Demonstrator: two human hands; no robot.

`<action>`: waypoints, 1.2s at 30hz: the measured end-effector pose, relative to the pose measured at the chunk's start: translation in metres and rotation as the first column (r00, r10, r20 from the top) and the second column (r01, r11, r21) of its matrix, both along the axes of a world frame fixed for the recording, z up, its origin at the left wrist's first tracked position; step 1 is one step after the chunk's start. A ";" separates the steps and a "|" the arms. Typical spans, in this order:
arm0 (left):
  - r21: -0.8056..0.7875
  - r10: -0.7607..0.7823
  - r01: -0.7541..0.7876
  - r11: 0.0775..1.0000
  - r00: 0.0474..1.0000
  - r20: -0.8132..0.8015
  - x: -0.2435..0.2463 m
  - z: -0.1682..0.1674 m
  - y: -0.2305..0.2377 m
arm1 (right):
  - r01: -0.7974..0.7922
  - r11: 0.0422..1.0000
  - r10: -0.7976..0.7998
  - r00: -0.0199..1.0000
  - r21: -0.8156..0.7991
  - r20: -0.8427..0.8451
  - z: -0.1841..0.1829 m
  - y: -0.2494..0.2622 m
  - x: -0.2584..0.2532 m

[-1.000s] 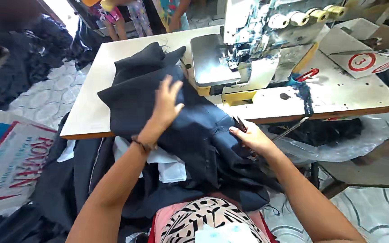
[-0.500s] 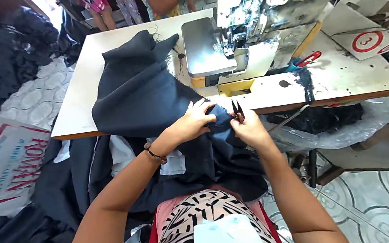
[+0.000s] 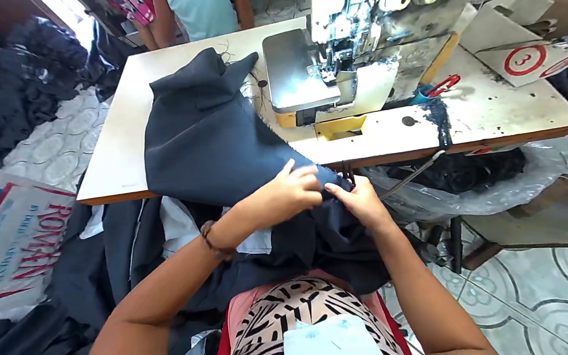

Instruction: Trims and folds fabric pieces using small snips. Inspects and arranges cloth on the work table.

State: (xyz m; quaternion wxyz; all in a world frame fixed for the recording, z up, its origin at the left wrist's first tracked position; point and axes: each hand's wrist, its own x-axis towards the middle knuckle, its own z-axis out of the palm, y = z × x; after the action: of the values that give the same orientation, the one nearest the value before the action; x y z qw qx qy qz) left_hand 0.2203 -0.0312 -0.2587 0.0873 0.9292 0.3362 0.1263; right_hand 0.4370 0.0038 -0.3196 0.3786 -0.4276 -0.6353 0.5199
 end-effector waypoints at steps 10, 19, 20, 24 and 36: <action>0.223 -0.081 0.054 0.973 0.990 0.111 0.013 0.045 -0.032 | -0.199 0.942 0.184 0.980 0.270 0.079 0.041 -0.034 0.003; 0.227 -0.079 0.016 0.974 0.959 0.271 0.021 0.030 -0.043 | -0.141 0.975 0.135 0.990 0.174 0.044 0.048 -0.066 0.025; 0.248 -0.072 -0.003 0.969 0.955 0.289 0.021 0.029 -0.045 | -0.140 0.972 0.134 0.990 0.188 0.044 0.049 -0.068 0.027; 0.354 -0.095 -0.040 0.934 0.929 0.357 0.021 0.020 -0.051 | -0.138 0.957 0.126 0.990 0.253 0.066 0.051 -0.073 0.031; 0.518 -0.219 0.005 0.855 0.910 0.353 0.016 0.007 -0.059 | -0.156 0.857 0.074 0.980 0.490 0.182 0.052 -0.084 0.031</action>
State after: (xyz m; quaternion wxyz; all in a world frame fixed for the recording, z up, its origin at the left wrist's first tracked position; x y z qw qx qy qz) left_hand 0.2361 -0.0897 -0.2518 -0.0857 0.8918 0.2103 0.3914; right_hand 0.4677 -0.0800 -0.2677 0.3937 -0.3149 -0.8009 0.3231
